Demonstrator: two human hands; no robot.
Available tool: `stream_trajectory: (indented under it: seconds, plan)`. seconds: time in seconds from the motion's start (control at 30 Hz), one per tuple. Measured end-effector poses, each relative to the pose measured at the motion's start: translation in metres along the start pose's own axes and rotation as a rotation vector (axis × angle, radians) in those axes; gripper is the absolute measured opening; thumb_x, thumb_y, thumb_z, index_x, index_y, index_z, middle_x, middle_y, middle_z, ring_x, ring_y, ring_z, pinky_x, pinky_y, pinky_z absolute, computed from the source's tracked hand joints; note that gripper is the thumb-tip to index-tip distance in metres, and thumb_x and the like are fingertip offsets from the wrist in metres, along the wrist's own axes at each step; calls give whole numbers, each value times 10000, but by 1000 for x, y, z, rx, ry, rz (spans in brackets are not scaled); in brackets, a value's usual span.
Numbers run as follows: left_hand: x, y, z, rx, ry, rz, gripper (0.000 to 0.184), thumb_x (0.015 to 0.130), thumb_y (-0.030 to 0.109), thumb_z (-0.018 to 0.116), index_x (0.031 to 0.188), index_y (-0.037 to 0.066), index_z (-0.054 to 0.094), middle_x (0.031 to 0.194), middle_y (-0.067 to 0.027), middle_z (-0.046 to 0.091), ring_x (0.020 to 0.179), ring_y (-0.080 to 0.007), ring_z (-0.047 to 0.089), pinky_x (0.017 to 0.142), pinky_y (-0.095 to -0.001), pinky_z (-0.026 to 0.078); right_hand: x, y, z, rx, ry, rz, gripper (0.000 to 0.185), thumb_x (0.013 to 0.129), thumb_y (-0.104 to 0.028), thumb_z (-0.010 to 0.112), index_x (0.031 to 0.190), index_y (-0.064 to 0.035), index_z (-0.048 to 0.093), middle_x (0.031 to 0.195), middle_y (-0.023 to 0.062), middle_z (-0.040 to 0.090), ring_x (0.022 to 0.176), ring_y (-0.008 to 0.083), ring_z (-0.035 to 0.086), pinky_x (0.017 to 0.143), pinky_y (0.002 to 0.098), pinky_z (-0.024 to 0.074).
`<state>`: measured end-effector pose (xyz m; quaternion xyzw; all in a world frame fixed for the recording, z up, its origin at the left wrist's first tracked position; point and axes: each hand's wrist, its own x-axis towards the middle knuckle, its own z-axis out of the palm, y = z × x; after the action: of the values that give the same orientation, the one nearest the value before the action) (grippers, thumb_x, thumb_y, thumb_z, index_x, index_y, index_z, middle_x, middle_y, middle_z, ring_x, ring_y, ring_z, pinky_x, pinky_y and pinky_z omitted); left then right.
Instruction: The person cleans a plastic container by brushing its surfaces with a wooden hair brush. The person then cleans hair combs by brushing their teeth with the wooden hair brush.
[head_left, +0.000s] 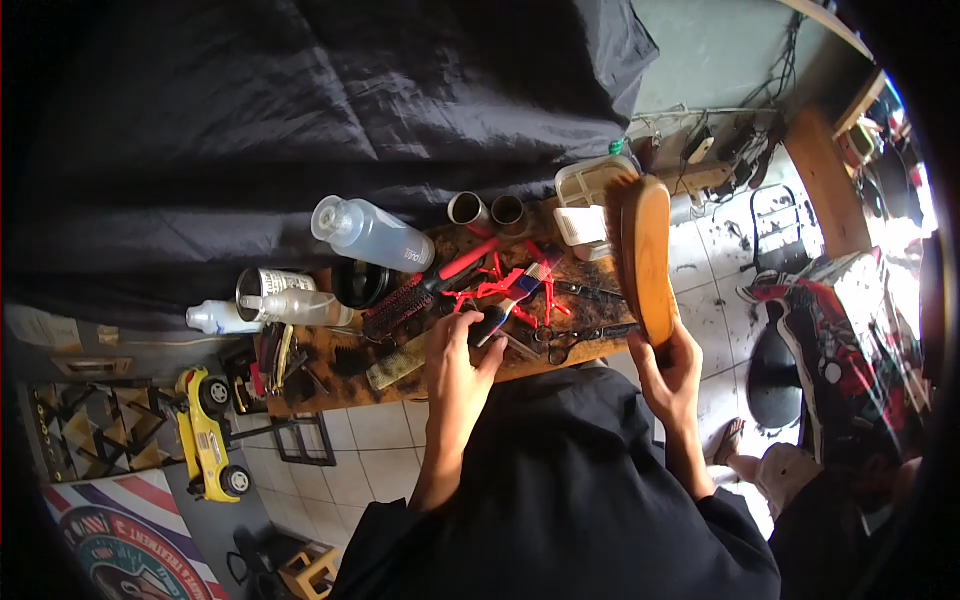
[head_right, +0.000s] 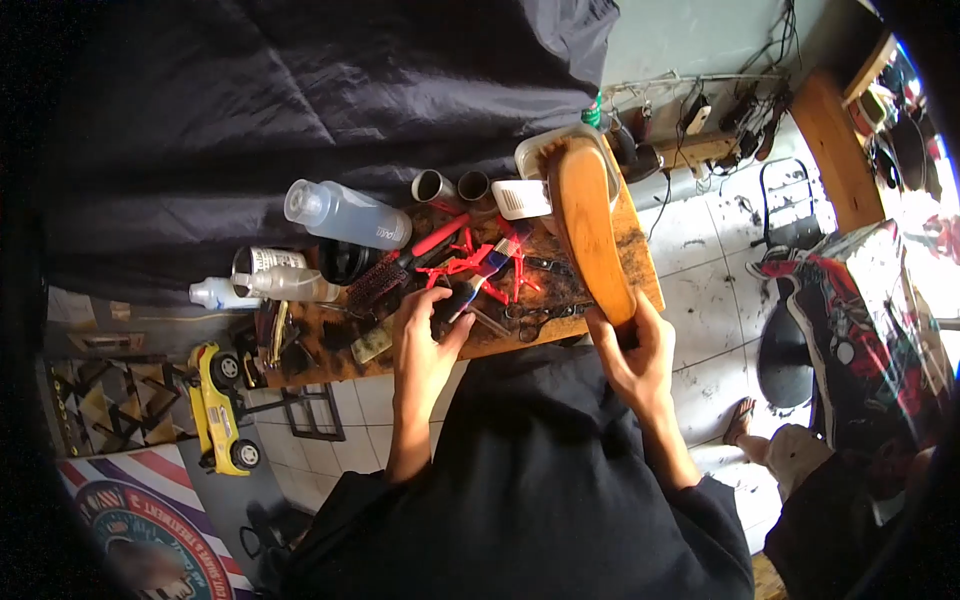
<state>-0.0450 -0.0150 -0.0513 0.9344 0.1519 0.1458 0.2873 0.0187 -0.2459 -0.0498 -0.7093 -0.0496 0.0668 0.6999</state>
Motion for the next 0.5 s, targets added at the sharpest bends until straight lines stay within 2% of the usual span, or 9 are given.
stream_trajectory:
  seconds: [0.03,0.2,0.27,0.33,0.4,0.47,0.5]
  plan:
    - [-2,-2,0,7,-25,-4,392,721,113,747,1062,33,568,1081,-154,560,999,-340,538,890,-414,409,-2,-1,-2,-36,10,-22,144,842,-32,631,934,52,559,616,-47,473,535,5,378,467,183,295]
    - [2,-4,3,21,111,22,442,719,124,742,1110,33,558,1074,-163,572,1019,-352,525,893,-426,404,-9,-10,-10,-113,30,-24,139,829,-20,628,915,55,549,634,-41,483,551,4,391,471,176,300]
    - [5,-12,4,71,-4,71,441,727,154,739,1113,38,560,1064,-155,584,1004,-352,527,876,-430,409,-11,-12,-11,-97,32,-46,126,818,-19,626,896,48,553,628,-42,498,544,-3,399,468,172,302]
    - [11,-11,7,70,-2,111,438,720,185,746,1097,48,569,1024,-146,605,964,-347,538,859,-428,415,-13,-15,-14,-147,-19,-7,110,818,-17,621,886,45,560,610,-49,502,523,-1,405,456,175,304]
    - [13,-9,12,65,-68,26,444,699,206,759,1073,52,577,979,-142,621,943,-347,545,854,-427,422,-13,-14,-17,-135,-45,0,146,791,-51,659,854,43,565,579,-34,500,508,4,407,440,186,304]
    - [12,-14,22,78,-33,26,427,692,207,756,1053,55,586,961,-151,630,928,-352,553,854,-426,427,-13,-14,-26,-252,-242,-45,165,789,-48,632,865,67,540,591,-2,487,540,30,421,474,198,299]
    - [12,-14,24,86,-38,10,412,697,201,748,1049,58,589,971,-154,629,925,-354,557,851,-429,429,-13,0,-26,-203,-210,-130,245,723,-131,730,750,28,546,556,46,529,462,50,449,429,230,346]
